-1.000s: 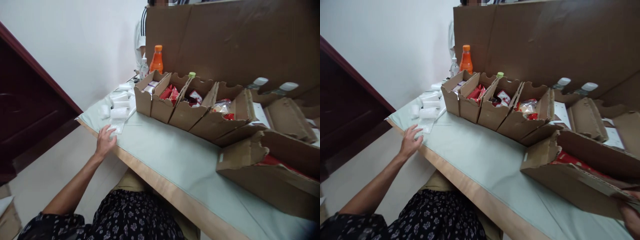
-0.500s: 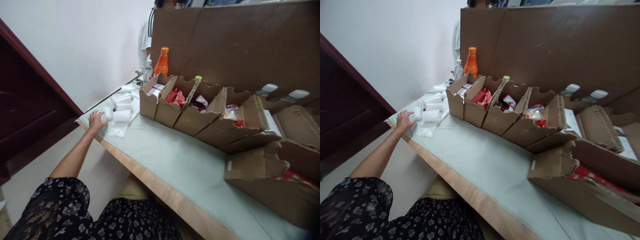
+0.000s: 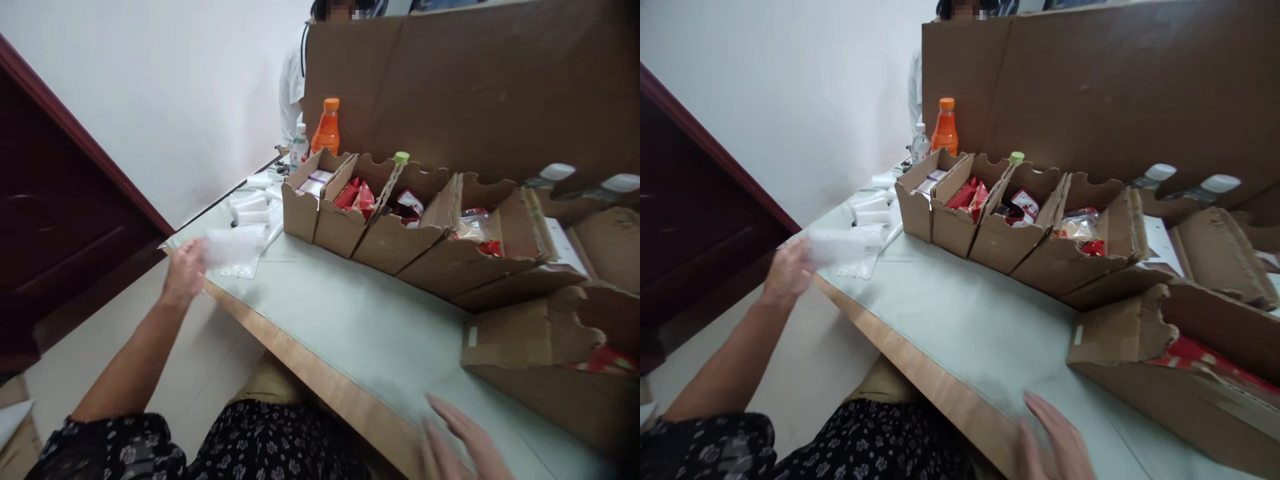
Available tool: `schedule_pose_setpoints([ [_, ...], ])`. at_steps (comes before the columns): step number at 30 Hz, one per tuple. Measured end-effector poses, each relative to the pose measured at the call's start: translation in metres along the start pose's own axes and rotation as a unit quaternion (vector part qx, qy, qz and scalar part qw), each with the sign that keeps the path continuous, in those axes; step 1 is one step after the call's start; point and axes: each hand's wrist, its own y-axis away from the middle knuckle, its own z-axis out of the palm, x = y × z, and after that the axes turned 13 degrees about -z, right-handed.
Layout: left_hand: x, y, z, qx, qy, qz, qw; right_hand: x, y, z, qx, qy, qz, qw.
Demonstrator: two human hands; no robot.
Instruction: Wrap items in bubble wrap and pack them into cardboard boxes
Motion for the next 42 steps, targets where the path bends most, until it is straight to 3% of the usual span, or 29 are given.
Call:
schedule_pose_setpoints([
  [1,-0.010,0.025,0.015,-0.077,0.064,-0.062,0.993,-0.018,-0.011,0.015,-0.016,-0.023,-0.029,0.999],
  [4,-0.045,0.103,0.064,-0.202,0.053,-0.165,0.964,-0.069,-0.043,0.050,-0.047,-0.114,-0.109,0.986],
  [6,-0.064,0.145,0.089,-0.274,0.036,-0.226,0.934,-0.083,-0.056,0.062,-0.069,-0.120,-0.129,0.982],
  [8,-0.074,0.173,0.103,-0.338,0.024,-0.272,0.901,-0.079,-0.057,0.062,-0.070,-0.127,-0.097,0.985],
  [10,-0.076,0.182,0.109,-0.397,0.009,-0.293,0.870,-0.068,-0.046,0.049,-0.062,-0.167,-0.021,0.984],
  [12,-0.074,0.180,0.113,-0.449,-0.015,-0.293,0.844,-0.058,-0.032,0.032,-0.062,-0.245,0.085,0.964],
  [15,-0.067,0.167,0.124,-0.514,-0.070,-0.287,0.805,-0.052,-0.015,0.013,-0.037,-0.366,0.235,0.900],
  [17,-0.063,0.156,0.136,-0.555,-0.126,-0.268,0.777,-0.052,-0.009,0.008,0.018,-0.414,0.297,0.861],
  [19,-0.060,0.143,0.149,-0.553,-0.181,-0.214,0.785,-0.050,-0.007,0.006,0.083,-0.431,0.339,0.832],
  [22,-0.055,0.127,0.161,-0.433,-0.202,-0.091,0.874,-0.042,-0.005,0.003,0.156,-0.409,0.381,0.815],
  [24,-0.056,0.124,0.161,-0.355,-0.205,-0.019,0.912,-0.034,-0.002,0.000,0.176,-0.365,0.393,0.826],
  [26,-0.062,0.130,0.156,-0.339,-0.250,0.043,0.906,-0.027,0.004,-0.003,0.173,-0.317,0.397,0.844],
  [31,-0.095,0.160,0.153,-0.326,-0.428,0.208,0.817,-0.014,0.021,-0.007,0.143,-0.229,0.387,0.882],
  [33,-0.104,0.167,0.159,-0.311,-0.465,0.213,0.801,-0.011,0.026,-0.008,0.138,-0.204,0.380,0.892],
  [36,-0.107,0.169,0.167,-0.343,-0.477,0.178,0.789,-0.011,0.028,-0.010,0.125,-0.178,0.375,0.901],
  [38,-0.102,0.169,0.167,-0.358,-0.460,0.164,0.796,-0.013,0.025,-0.011,0.127,-0.158,0.366,0.908],
  [42,-0.084,0.168,0.153,-0.342,-0.353,0.151,0.858,-0.019,0.012,-0.014,0.142,-0.128,0.332,0.924],
])
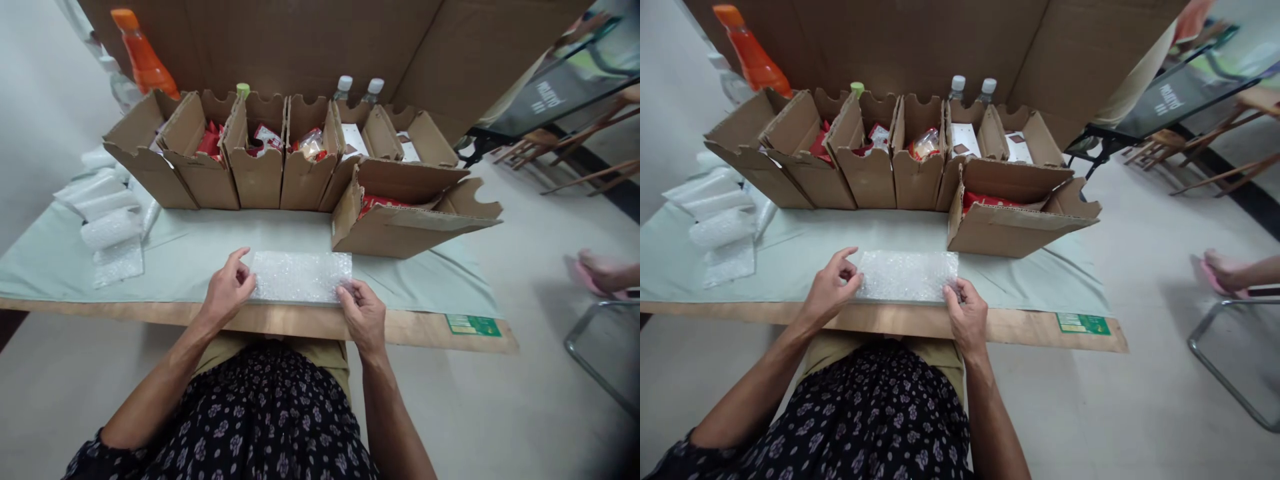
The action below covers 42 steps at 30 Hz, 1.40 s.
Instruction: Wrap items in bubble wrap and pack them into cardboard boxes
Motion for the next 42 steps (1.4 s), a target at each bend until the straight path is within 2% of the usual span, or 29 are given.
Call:
schedule_pose_setpoints([
  [4,0.000,0.022,-0.014,0.023,0.075,-0.005,0.997,-0.008,-0.013,0.004,-0.004,0.009,-0.020,1.000],
  [10,-0.010,0.046,-0.020,-0.069,0.199,-0.127,0.969,-0.011,-0.027,0.014,-0.018,0.009,-0.052,0.998],
  [13,-0.015,0.042,-0.025,-0.061,0.186,-0.144,0.970,-0.013,-0.028,0.019,-0.029,0.000,-0.062,0.998],
  [16,-0.020,0.029,-0.028,-0.040,0.151,-0.127,0.979,-0.012,-0.037,0.024,-0.039,0.022,-0.084,0.995],
  [19,-0.028,0.019,-0.026,-0.029,0.073,-0.111,0.991,-0.006,-0.059,0.036,-0.100,0.112,-0.111,0.982],
  [22,-0.035,0.019,-0.022,-0.047,0.012,-0.097,0.994,0.001,-0.089,0.053,-0.168,0.185,-0.126,0.960],
  [24,-0.036,0.025,-0.020,-0.055,-0.005,-0.078,0.995,0.001,-0.105,0.063,-0.186,0.200,-0.137,0.952],
  [28,-0.032,0.039,-0.015,0.008,-0.033,0.014,0.999,-0.003,-0.122,0.075,-0.206,0.231,-0.156,0.938],
  [31,-0.029,0.041,-0.007,0.052,-0.080,0.101,0.990,-0.008,-0.129,0.082,-0.225,0.243,-0.170,0.928],
  [33,-0.027,0.040,0.002,0.041,-0.118,0.136,0.983,-0.011,-0.138,0.090,-0.236,0.246,-0.183,0.922],
  [38,-0.017,0.043,0.022,-0.054,-0.138,0.157,0.977,-0.017,-0.164,0.106,-0.218,0.242,-0.209,0.922],
  [40,-0.014,0.047,0.024,-0.075,-0.108,0.158,0.979,-0.014,-0.157,0.098,-0.193,0.208,-0.236,0.929],
  [42,-0.013,0.049,0.022,-0.075,-0.076,0.155,0.982,-0.006,-0.134,0.080,-0.180,0.156,-0.262,0.935],
])
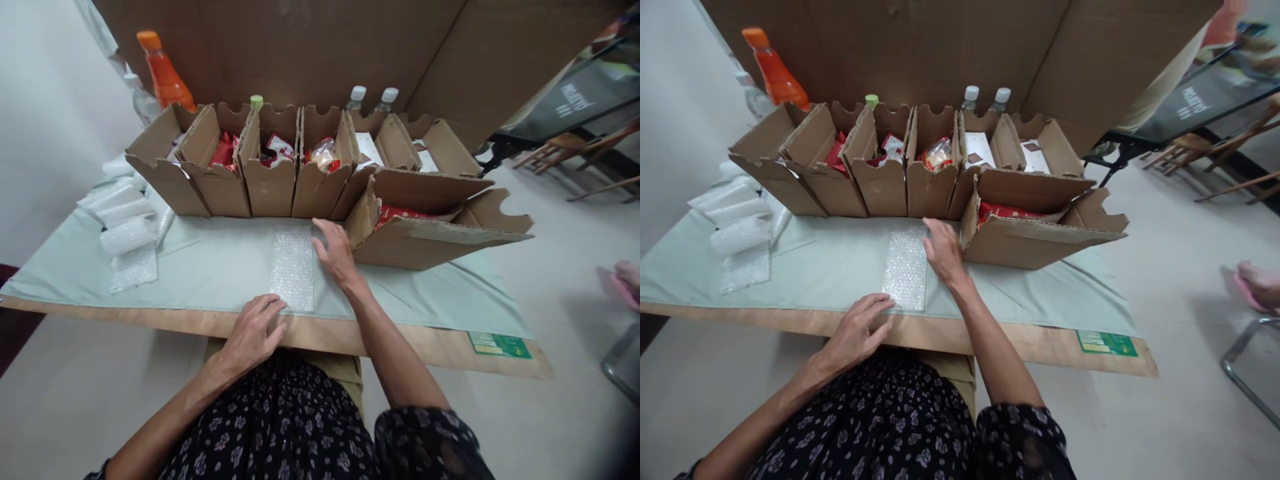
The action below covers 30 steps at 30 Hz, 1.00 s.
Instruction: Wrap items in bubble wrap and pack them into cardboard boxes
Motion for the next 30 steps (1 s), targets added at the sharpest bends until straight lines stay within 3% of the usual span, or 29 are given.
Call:
schedule_pose_setpoints([
  [2,-0.003,0.002,-0.005,0.016,0.014,-0.002,1.000,-0.007,0.042,-0.011,-0.013,-0.047,-0.026,0.998],
  [5,-0.011,0.001,-0.011,0.031,-0.001,0.013,0.999,-0.026,0.100,-0.023,-0.088,-0.084,-0.054,0.991],
  [8,-0.015,-0.003,-0.009,0.029,-0.033,0.036,0.998,-0.042,0.125,-0.017,-0.140,-0.058,-0.073,0.986],
  [13,-0.013,-0.010,0.002,0.012,-0.065,0.046,0.997,-0.044,0.115,0.006,-0.104,-0.035,-0.062,0.992],
  [19,-0.013,-0.020,0.002,0.024,-0.027,0.013,0.999,-0.046,0.110,-0.008,-0.086,-0.135,0.020,0.987],
  [23,-0.011,-0.030,0.002,0.012,0.005,-0.044,0.999,-0.049,0.106,-0.007,-0.057,-0.159,0.055,0.984],
  [27,-0.012,-0.042,0.004,0.011,0.016,-0.104,0.994,-0.050,0.104,-0.004,0.049,-0.081,0.058,0.994],
  [30,-0.016,-0.050,0.007,0.016,0.016,-0.124,0.992,-0.053,0.108,-0.008,0.082,-0.007,0.000,0.997],
])
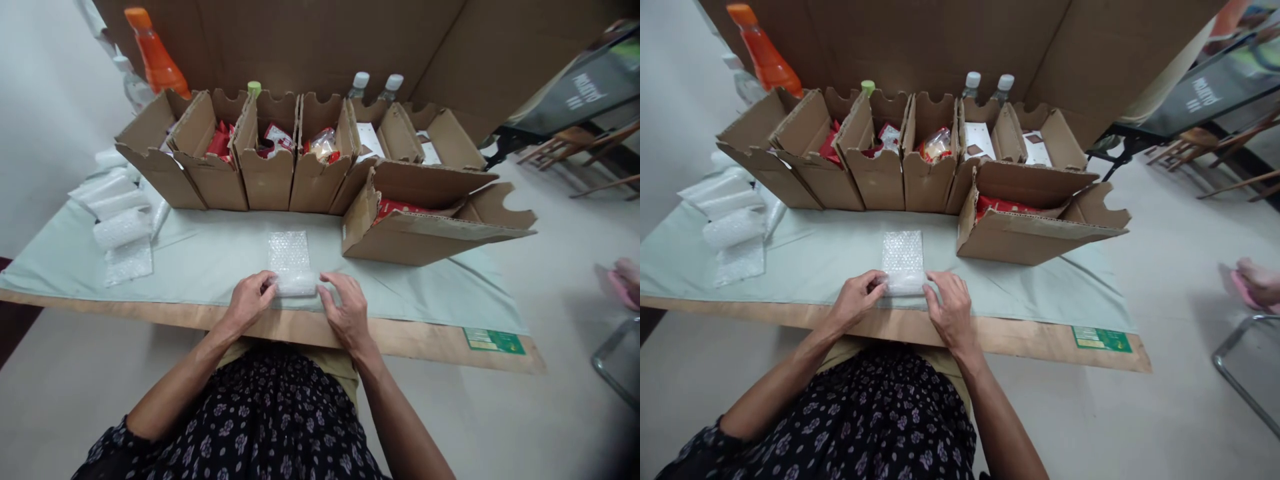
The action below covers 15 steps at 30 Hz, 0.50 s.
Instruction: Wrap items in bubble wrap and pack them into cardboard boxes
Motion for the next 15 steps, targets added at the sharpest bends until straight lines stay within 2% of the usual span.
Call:
schedule_pose_setpoints([
  [3,-0.001,-0.004,0.003,0.006,-0.002,-0.007,1.000,0.000,0.004,0.001,-0.080,0.023,-0.084,0.993],
  [6,0.000,0.000,0.000,0.018,-0.003,-0.002,1.000,0.004,0.004,0.010,-0.149,0.039,-0.119,0.981],
  [8,-0.001,0.007,-0.004,0.043,-0.004,0.038,0.998,0.006,0.003,0.014,-0.150,0.043,-0.115,0.981],
  [10,-0.003,0.016,-0.008,0.066,-0.015,0.115,0.991,0.006,0.002,0.014,-0.143,0.033,-0.105,0.984],
  [12,-0.005,0.023,-0.010,0.061,-0.028,0.184,0.981,0.005,0.002,0.012,-0.147,0.008,-0.094,0.985],
  [13,-0.005,0.024,-0.009,0.051,-0.030,0.197,0.979,0.004,0.002,0.010,-0.153,-0.005,-0.086,0.984],
  [15,-0.006,0.022,-0.006,0.038,-0.032,0.179,0.983,0.002,0.002,0.007,-0.148,-0.016,-0.060,0.987],
])
